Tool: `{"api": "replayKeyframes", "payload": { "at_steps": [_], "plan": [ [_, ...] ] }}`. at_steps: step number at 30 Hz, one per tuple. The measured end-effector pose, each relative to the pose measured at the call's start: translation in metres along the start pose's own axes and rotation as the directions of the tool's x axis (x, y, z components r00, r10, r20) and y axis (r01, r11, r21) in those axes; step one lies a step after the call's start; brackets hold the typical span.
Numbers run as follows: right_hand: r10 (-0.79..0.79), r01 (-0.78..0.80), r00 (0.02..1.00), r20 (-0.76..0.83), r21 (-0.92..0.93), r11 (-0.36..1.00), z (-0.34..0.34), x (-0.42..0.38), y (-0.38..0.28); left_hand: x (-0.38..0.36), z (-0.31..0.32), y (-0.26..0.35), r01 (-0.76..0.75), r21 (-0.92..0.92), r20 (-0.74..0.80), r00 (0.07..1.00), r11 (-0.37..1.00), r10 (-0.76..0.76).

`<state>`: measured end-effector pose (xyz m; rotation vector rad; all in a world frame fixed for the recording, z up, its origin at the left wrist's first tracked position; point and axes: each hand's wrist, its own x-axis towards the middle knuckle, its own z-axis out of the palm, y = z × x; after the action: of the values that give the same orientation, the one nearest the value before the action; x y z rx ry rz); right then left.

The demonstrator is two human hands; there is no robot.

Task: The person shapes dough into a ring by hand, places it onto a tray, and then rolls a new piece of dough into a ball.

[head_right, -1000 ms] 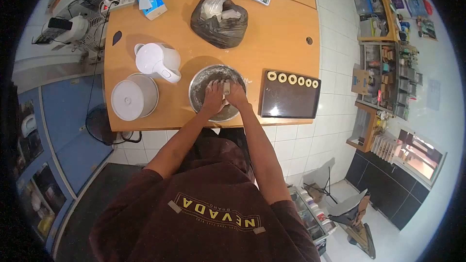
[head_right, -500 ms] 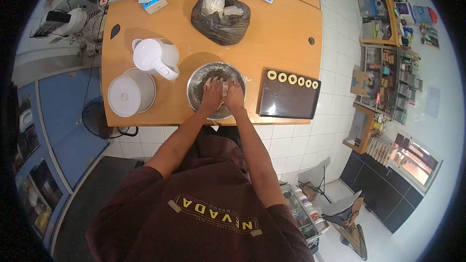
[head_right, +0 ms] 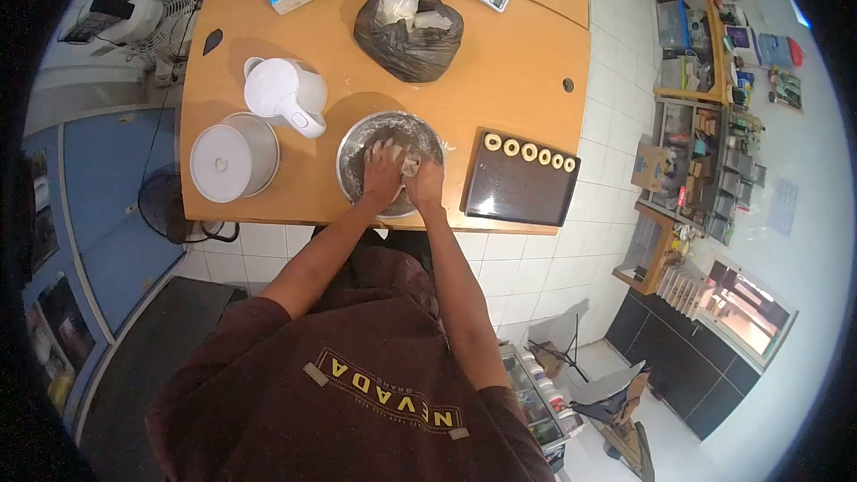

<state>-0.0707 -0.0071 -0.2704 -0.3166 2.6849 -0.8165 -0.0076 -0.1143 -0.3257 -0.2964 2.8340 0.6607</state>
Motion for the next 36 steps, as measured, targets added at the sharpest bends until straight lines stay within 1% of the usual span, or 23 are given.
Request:
{"api": "replayKeyframes", "payload": {
  "at_steps": [1,4,8,10,13,14,16,17,19,20,23,25,28,32,36],
  "plan": [
    [0.015,-0.015,1.000,-0.004,0.004,1.000,-0.001,-0.001,-0.001,-0.001,0.000,0.000,0.000,-0.003,-0.001,1.000,1.000,0.000],
    [-0.027,0.027,1.000,0.011,-0.013,1.000,-0.008,-0.004,-0.004,-0.001,0.002,-0.001,0.001,-0.019,-0.001,1.000,1.000,-0.001],
    [-0.022,0.022,1.000,-0.015,0.028,0.999,-0.015,-0.012,-0.010,-0.002,0.007,-0.003,-0.006,-0.036,-0.019,1.000,0.999,0.005],
    [-0.034,0.035,0.999,-0.016,0.078,0.996,-0.016,-0.017,-0.008,-0.001,0.002,-0.003,-0.011,-0.024,0.011,1.000,1.000,0.011],
    [-0.023,0.026,0.999,-0.032,0.085,0.996,-0.018,-0.024,-0.010,0.000,-0.003,-0.001,-0.006,-0.019,0.045,0.999,1.000,0.007],
    [-0.024,0.025,0.999,-0.032,0.045,0.999,-0.019,-0.026,-0.011,0.000,-0.004,-0.001,-0.002,-0.019,0.054,0.999,1.000,0.003],
    [-0.026,0.025,0.999,-0.032,-0.036,0.999,-0.018,-0.028,-0.013,0.000,-0.005,-0.003,-0.005,-0.080,0.031,0.999,0.997,0.008],
    [-0.020,0.019,0.999,-0.027,-0.031,0.999,-0.016,-0.027,-0.014,0.000,-0.004,-0.003,-0.009,-0.112,0.021,1.000,0.994,0.011],
    [-0.007,0.007,1.000,-0.022,-0.023,1.000,-0.008,-0.020,-0.014,0.000,-0.005,-0.005,-0.031,-0.027,0.040,0.999,0.999,0.032],
    [-0.058,0.056,0.997,-0.052,-0.044,0.997,-0.004,-0.016,-0.014,0.002,-0.006,-0.006,-0.042,0.016,0.048,0.998,0.999,0.041],
    [-0.190,0.178,0.975,-0.114,-0.113,0.978,0.008,-0.011,-0.012,0.004,0.004,-0.012,-0.065,0.059,0.030,0.998,0.996,0.064],
    [-0.251,0.229,0.960,-0.122,-0.167,0.959,0.011,-0.009,-0.011,0.006,0.006,-0.014,-0.057,0.022,0.040,0.998,0.998,0.056],
    [-0.052,0.054,0.998,0.034,-0.068,0.996,0.005,-0.011,-0.008,0.003,0.006,-0.015,-0.055,-0.018,0.030,0.998,0.998,0.055],
    [-0.023,0.023,1.000,-0.006,-0.015,1.000,0.004,-0.011,0.000,0.003,0.002,-0.011,-0.036,-0.026,0.049,0.998,0.999,0.037],
    [0.041,-0.037,0.998,-0.054,0.072,0.997,-0.011,-0.019,-0.012,0.003,0.002,-0.012,-0.040,-0.036,0.071,0.997,0.999,0.043]
  ]
}}
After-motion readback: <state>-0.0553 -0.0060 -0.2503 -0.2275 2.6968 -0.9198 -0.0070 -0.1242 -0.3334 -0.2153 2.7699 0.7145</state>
